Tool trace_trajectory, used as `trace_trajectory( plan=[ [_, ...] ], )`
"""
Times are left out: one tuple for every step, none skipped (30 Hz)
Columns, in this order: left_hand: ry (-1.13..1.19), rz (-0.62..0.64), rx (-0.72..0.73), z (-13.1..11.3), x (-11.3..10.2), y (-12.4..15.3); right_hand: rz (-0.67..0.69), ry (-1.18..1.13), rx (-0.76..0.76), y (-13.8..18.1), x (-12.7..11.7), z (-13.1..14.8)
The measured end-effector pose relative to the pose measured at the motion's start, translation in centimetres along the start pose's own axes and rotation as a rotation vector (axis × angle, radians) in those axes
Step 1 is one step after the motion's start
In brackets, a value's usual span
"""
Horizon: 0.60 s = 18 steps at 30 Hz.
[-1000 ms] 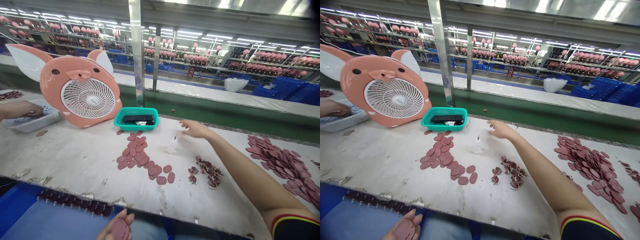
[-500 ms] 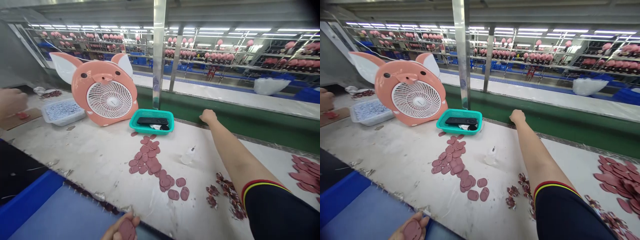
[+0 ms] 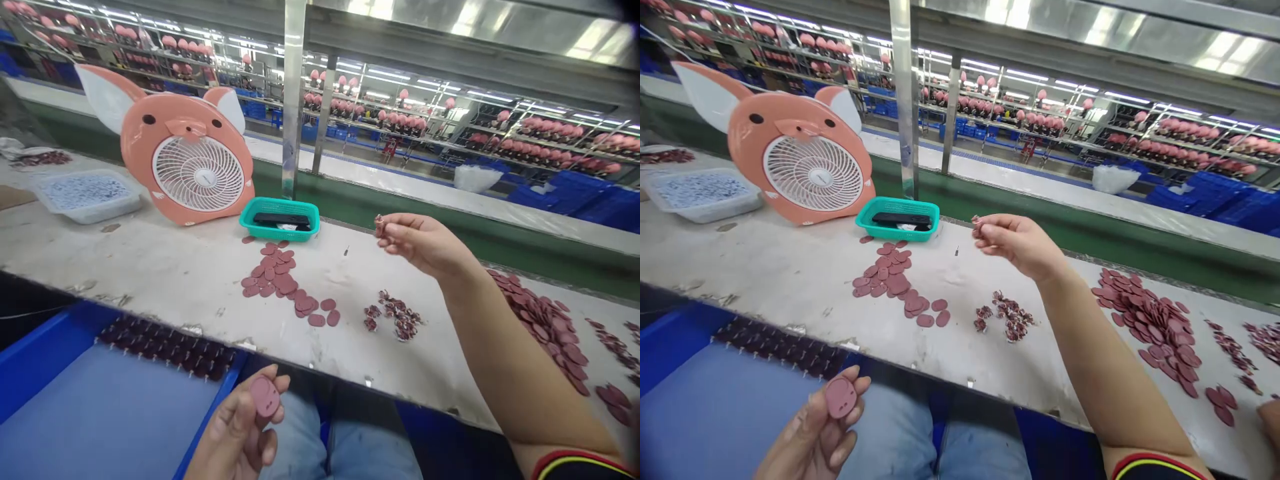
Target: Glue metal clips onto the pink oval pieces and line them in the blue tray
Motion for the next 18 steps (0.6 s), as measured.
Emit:
trace_trajectory(
  plan=[
    [-0.012, 0.0, -0.002, -0.1, 0.1, 0.6, 0.068, -0.019, -0.001, 1.7, 1.7, 0.0],
    [-0.028, -0.003, -0.002, -0.3, 0.2, 1.2, 0.154, -0.04, -0.003, 3.5, 3.5, -0.1],
    [-0.044, -0.005, -0.003, -0.4, 0.2, 1.7, 0.279, -0.071, -0.017, 5.1, 5.3, -0.4],
    [-0.058, -0.006, -0.009, -0.5, 0.2, 2.2, 0.376, -0.093, -0.029, 6.7, 7.0, -0.8],
    [-0.07, -0.003, -0.018, -0.6, 0.1, 2.5, 0.444, -0.099, -0.037, 8.2, 8.6, -1.2],
    [-0.077, 0.008, -0.027, -0.6, 0.0, 2.8, 0.475, -0.09, -0.057, 9.5, 9.9, -1.7],
    [-0.08, 0.03, -0.032, -0.7, -0.1, 3.0, 0.486, -0.072, -0.081, 10.6, 11.1, -2.1],
    [-0.082, 0.062, -0.032, -0.7, -0.3, 3.1, 0.488, -0.059, -0.107, 11.5, 12.0, -2.5],
    [-0.082, 0.097, -0.028, -0.7, -0.5, 3.1, 0.484, -0.05, -0.134, 12.2, 12.7, -2.9],
    [-0.083, 0.131, -0.022, -0.7, -0.7, 3.1, 0.48, -0.044, -0.157, 12.7, 13.2, -3.2],
    [-0.084, 0.162, -0.017, -0.7, -0.9, 3.0, 0.475, -0.038, -0.175, 13.1, 13.5, -3.3],
    [-0.088, 0.192, -0.02, -0.7, -1.1, 2.9, 0.468, -0.026, -0.19, 13.3, 13.8, -3.5],
    [-0.093, 0.218, -0.028, -0.7, -1.3, 2.8, 0.457, -0.005, -0.208, 13.4, 13.9, -3.6],
    [-0.099, 0.241, -0.041, -0.6, -1.5, 2.7, 0.446, 0.021, -0.227, 13.5, 14.0, -3.6],
    [-0.102, 0.267, -0.052, -0.5, -1.7, 2.5, 0.439, 0.048, -0.246, 13.6, 14.0, -3.6],
    [-0.103, 0.287, -0.062, -0.5, -1.8, 2.4, 0.437, 0.07, -0.263, 13.6, 14.0, -3.6],
    [-0.1, 0.3, -0.067, -0.4, -1.9, 2.3, 0.438, 0.088, -0.276, 13.7, 14.0, -3.7],
    [-0.093, 0.303, -0.072, -0.4, -2.0, 2.2, 0.443, 0.103, -0.285, 13.7, 14.0, -3.7]
  ],
)
Point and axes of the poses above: each hand's wrist, its own y-axis away from the middle knuckle, its own x-axis out of the palm, z = x × y, the point moved 1 cm from there along -y, towards the middle knuckle, and after that the axes turned 1 degree about x, right-handed, at the moved point
